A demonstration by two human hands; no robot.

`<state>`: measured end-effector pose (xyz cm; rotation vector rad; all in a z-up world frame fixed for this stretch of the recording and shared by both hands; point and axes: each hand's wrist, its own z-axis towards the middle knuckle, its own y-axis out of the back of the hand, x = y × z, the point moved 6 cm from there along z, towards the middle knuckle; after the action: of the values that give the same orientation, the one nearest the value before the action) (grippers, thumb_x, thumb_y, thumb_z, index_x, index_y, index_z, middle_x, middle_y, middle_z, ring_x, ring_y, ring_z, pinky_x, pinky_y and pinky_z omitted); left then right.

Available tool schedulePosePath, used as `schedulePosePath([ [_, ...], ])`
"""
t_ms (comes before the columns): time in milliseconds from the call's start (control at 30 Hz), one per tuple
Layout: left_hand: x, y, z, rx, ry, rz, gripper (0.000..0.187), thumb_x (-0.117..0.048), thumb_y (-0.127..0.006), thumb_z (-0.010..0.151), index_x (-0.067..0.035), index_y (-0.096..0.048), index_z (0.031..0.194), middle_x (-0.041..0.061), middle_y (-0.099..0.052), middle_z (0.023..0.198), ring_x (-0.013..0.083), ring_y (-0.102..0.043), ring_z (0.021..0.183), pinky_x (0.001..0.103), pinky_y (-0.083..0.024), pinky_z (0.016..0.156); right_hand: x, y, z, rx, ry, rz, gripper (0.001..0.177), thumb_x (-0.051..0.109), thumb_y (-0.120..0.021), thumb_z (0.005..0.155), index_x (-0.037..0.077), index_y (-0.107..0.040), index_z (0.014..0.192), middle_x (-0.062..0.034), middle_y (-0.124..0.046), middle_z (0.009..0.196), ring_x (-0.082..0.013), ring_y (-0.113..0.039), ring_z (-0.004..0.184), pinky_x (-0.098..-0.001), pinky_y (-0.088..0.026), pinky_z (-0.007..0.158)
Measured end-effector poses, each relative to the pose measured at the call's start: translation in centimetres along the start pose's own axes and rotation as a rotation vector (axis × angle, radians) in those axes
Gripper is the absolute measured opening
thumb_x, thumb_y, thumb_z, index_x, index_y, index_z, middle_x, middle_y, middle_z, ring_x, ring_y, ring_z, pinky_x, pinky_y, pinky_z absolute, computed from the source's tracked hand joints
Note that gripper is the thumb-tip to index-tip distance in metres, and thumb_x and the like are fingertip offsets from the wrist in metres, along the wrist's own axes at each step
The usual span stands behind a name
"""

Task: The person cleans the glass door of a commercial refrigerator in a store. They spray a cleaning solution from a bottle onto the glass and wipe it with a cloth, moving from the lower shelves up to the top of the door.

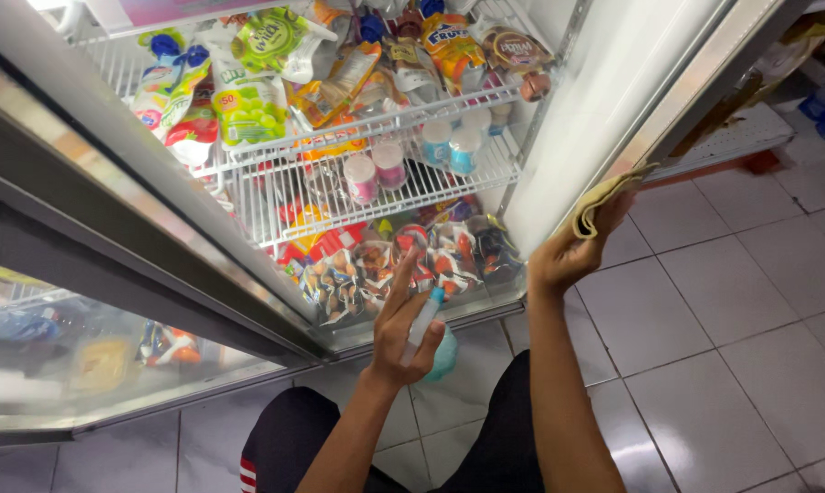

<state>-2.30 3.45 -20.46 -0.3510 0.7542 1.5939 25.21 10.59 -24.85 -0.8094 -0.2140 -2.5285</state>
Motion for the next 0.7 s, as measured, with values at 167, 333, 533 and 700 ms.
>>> schedulePosePath([
  [167, 0.7, 0.5, -1.1, 0.005, 0.051, 0.004, 0.048, -0.035, -0.053, 0.106, 0.010, -0.070, 0.109, 0.036, -0.035, 0.162, 0.0451, -0.043, 0.152, 0.047, -0.043, 0.121, 2.7, -1.3, -4.1, 0.024, -0.136, 0.110, 0.045, 0.009, -0.049, 0.114, -0.001, -0.041, 0.157, -0.0226, -0.030, 0.169, -0.0408, -0.025, 0.161, -0.0546, -0.024, 0.134],
  [333, 0.9, 4.9, -3.3, -0.040, 0.129, 0.038, 0.051, -0.037, -0.052, 0.107, 0.010, -0.070, 0.104, 0.037, -0.039, 0.159, 0.0436, -0.050, 0.147, 0.044, -0.046, 0.115, 10.3, -3.7, -7.1, 0.144, -0.003, 0.135, 0.053, 0.008, -0.057, 0.111, 0.002, -0.038, 0.160, -0.0238, -0.013, 0.172, -0.0441, -0.002, 0.163, -0.0621, -0.003, 0.134],
  [533, 0.8, 11.6, -6.8, -0.243, 0.157, 0.166, 0.058, -0.044, -0.049, 0.108, 0.010, -0.069, 0.106, 0.036, -0.040, 0.159, 0.0439, -0.044, 0.151, 0.046, -0.039, 0.121, 19.2, -7.5, -10.2, 0.264, 0.180, 0.180, 0.038, 0.006, -0.060, 0.106, 0.022, -0.068, 0.140, -0.0136, -0.019, 0.174, -0.0475, 0.001, 0.163, -0.0672, -0.002, 0.133],
  [700, 2.4, 14.4, -9.5, -0.384, 0.174, 0.155, 0.064, -0.051, -0.048, 0.109, 0.010, -0.068, 0.110, 0.034, -0.043, 0.157, 0.0420, -0.044, 0.150, 0.047, -0.038, 0.123, 25.5, -10.4, -13.3, 0.406, 0.483, 0.054, 0.042, 0.008, -0.061, 0.101, 0.029, -0.074, 0.135, -0.0042, -0.028, 0.172, -0.0448, -0.001, 0.160, -0.0621, 0.006, 0.130],
])
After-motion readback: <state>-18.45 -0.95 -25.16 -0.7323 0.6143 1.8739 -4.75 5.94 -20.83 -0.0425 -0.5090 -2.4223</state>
